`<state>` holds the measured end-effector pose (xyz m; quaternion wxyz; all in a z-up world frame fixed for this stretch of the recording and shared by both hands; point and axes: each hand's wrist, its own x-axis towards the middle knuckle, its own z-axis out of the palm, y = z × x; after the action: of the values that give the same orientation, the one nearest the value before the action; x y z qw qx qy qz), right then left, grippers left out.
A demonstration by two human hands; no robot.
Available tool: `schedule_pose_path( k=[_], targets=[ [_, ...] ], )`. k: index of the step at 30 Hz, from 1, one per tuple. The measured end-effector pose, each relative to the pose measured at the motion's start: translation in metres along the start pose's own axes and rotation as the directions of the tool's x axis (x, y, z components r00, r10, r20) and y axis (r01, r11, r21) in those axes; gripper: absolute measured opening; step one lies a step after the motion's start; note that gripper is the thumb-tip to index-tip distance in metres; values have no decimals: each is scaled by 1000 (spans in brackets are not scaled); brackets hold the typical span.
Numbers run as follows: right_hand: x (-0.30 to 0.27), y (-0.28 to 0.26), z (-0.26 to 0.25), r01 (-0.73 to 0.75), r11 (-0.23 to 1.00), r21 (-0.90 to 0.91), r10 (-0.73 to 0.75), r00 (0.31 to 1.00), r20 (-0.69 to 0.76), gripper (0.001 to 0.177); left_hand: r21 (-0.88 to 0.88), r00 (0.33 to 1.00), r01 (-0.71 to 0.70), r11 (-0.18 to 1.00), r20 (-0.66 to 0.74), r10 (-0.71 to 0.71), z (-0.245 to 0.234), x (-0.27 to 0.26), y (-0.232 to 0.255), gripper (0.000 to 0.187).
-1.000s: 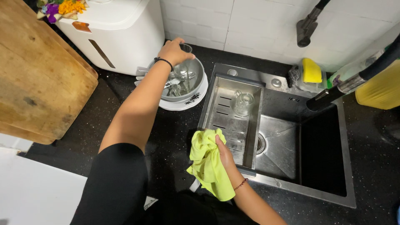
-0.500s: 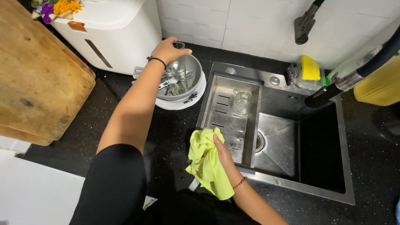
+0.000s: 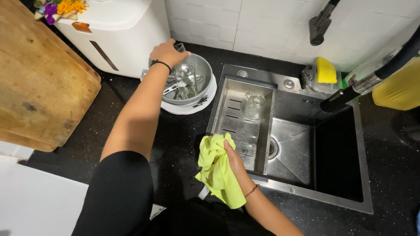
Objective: Wiping drinking glasses with a cloth and cleaning the kitchen countertop and faucet.
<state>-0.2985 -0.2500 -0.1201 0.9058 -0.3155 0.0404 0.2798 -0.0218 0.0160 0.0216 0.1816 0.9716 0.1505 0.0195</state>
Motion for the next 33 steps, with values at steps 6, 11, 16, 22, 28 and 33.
schedule_pose_path(
  k=[6,11,16,22,28,33],
  targets=[
    [1,1,-4,-24,1000,0,24,1000,-13,55,55,999,18,998,26,-19,0,2,-11,87],
    [4,5,-11,-23,1000,-6,23,999,-26,55,51,999,27,998,39,-29,-3,-3,-12,88],
    [4,5,-12,-30,1000,6,31,998,-53,55,62,999,27,998,32,-29,-7,-11,-6,91],
    [7,4,-15,-92,995,35,95,992,-79,55,106,594,-576,811,-628,503,20,-28,36,58],
    [-1,2,0,-66,997,30,67,997,-30,52,-103,510,-860,500,-118,852,91,-128,128,56],
    [16,17,-37,18,999,-42,-20,998,-58,49,-44,619,-773,633,167,768,196,-123,152,94]
  ],
)
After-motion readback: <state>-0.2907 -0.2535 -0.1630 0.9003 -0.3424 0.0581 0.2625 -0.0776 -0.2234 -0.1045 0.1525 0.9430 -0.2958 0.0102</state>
